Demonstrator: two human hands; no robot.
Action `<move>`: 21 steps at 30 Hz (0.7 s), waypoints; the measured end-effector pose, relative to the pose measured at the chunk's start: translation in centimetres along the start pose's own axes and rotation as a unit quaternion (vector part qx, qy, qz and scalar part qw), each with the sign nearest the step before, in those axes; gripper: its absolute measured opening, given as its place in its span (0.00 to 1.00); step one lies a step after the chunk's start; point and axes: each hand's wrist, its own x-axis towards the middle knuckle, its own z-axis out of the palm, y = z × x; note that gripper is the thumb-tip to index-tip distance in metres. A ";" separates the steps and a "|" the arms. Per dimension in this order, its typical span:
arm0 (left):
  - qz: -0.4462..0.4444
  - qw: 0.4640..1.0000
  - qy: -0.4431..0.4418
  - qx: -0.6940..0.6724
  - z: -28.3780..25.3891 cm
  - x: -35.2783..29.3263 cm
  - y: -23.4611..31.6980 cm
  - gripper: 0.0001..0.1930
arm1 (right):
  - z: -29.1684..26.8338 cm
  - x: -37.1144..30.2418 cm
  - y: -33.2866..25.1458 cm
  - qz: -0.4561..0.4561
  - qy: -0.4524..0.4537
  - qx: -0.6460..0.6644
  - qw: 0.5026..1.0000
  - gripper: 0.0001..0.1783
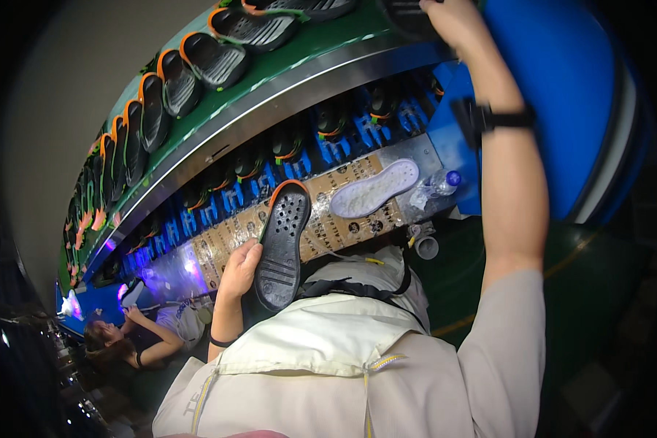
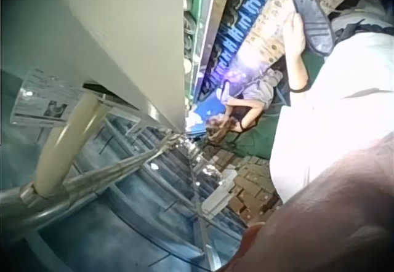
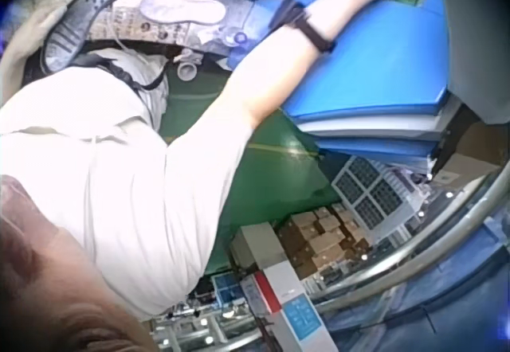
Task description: Applying adhesive or glue to the bottom of shoe soles using a brush.
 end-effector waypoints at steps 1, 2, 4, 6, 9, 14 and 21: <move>0.008 1.000 -0.002 -0.007 -0.4 -0.1 -0.6 0.17 | 1.1 1.4 -1.0 -0.044 0.030 -0.142 0.988 0.23; 0.005 0.999 0.010 -0.048 -0.4 -0.5 -1.0 0.17 | 2.0 1.4 -1.4 -0.049 0.027 -0.144 0.988 0.23; -0.008 0.997 0.028 -0.067 -1.1 -1.6 -2.9 0.17 | 3.8 1.3 -3.3 -0.197 0.001 -0.205 0.959 0.21; -0.016 0.996 0.050 -0.079 -1.6 -2.5 -3.3 0.16 | 5.4 3.1 1.1 -0.195 -0.019 -0.266 0.944 0.21; -0.025 0.991 0.078 -0.103 -2.3 -3.9 -6.6 0.17 | 8.7 4.4 4.2 -0.193 -0.077 -0.427 0.880 0.27; -0.066 0.972 0.140 -0.177 -2.0 -7.9 -11.6 0.17 | 8.3 4.6 1.6 -0.277 -0.164 -0.384 0.865 0.26; -0.088 0.953 0.159 -0.242 0.3 -7.2 -12.6 0.18 | 7.6 7.1 -0.6 -0.254 -0.166 -0.485 0.820 0.21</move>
